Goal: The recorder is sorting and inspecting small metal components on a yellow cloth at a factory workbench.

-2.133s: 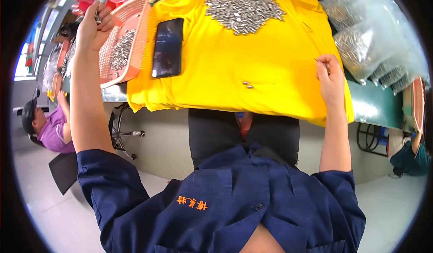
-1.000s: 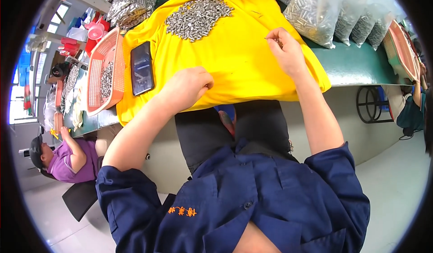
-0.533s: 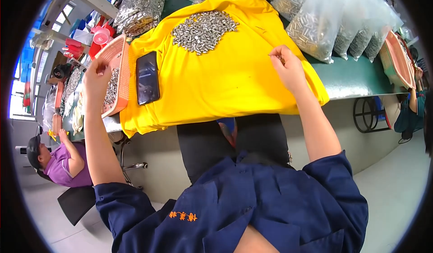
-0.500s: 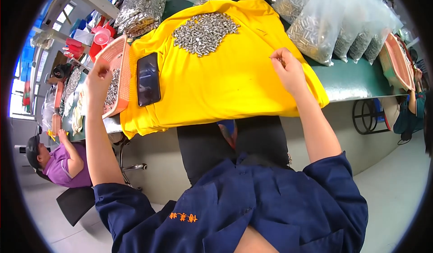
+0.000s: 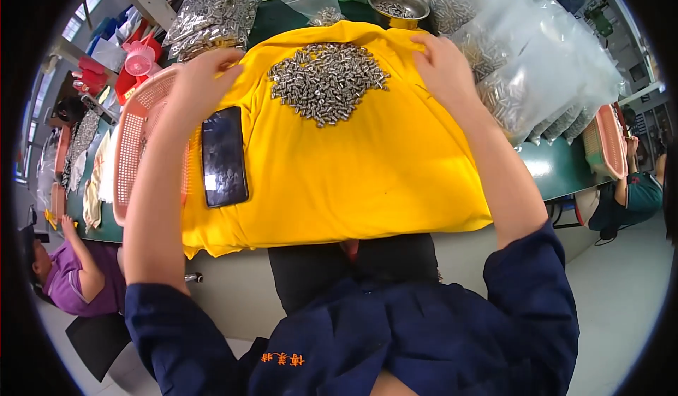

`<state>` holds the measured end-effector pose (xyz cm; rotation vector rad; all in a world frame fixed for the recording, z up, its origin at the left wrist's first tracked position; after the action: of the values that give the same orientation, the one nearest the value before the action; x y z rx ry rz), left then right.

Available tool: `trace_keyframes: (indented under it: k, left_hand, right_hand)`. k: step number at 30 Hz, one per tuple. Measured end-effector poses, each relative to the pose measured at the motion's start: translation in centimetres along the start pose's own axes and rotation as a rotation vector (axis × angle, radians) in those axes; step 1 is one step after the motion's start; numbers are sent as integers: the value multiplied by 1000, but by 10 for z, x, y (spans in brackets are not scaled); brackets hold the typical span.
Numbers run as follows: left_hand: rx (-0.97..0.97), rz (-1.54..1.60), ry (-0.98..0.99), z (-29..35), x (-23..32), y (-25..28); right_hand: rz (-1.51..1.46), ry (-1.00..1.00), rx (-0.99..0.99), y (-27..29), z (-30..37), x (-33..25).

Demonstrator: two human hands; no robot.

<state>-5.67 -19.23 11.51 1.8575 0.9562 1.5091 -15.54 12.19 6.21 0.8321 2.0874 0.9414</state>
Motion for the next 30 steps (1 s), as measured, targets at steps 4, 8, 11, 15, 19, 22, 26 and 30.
trace_keyframes:
  k: [4, 8, 11, 15, 19, 22, 26, 30]
  left_hand:
    - [64, -417, -40, -50, -51, -57]
    - [-12, -375, 192, -65, -69, -73]
    - [70, -278, 95, -65, -77, -70]
    - [221, 128, 61, -53, -60, -56]
    - [328, 201, 58, -41, -60, -46]
    - [401, 283, 48, -36, -71, -42]
    - [437, 335, -4, -27, -80, -46]
    - [374, 262, 55, -34, -63, -48]
  right_hand:
    - [423, 27, 26, -60, -32, 1]
    - [558, 13, -76, -77, -43, 9]
    - [507, 5, -86, -81, -49, 13]
    - [289, 42, -4, -57, -56, 7]
    - [167, -81, 58, -33, -60, 5]
    - [120, -73, 141, -28, -58, 6]
    - [136, -65, 140, -29, -53, 5]
    - [155, -124, 123, -33, -56, 3]
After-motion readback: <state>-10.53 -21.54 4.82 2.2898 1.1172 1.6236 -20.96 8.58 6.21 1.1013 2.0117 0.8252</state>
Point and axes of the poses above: each hand's wrist, its own z-axis away from the middle knuckle, its own y-axis out of the back of the hand, x = y × z, the point moved 1 cm from there along -z, towards the middle knuckle, and after that the axes turned 13 degrees about z, right-handed, at the moved point
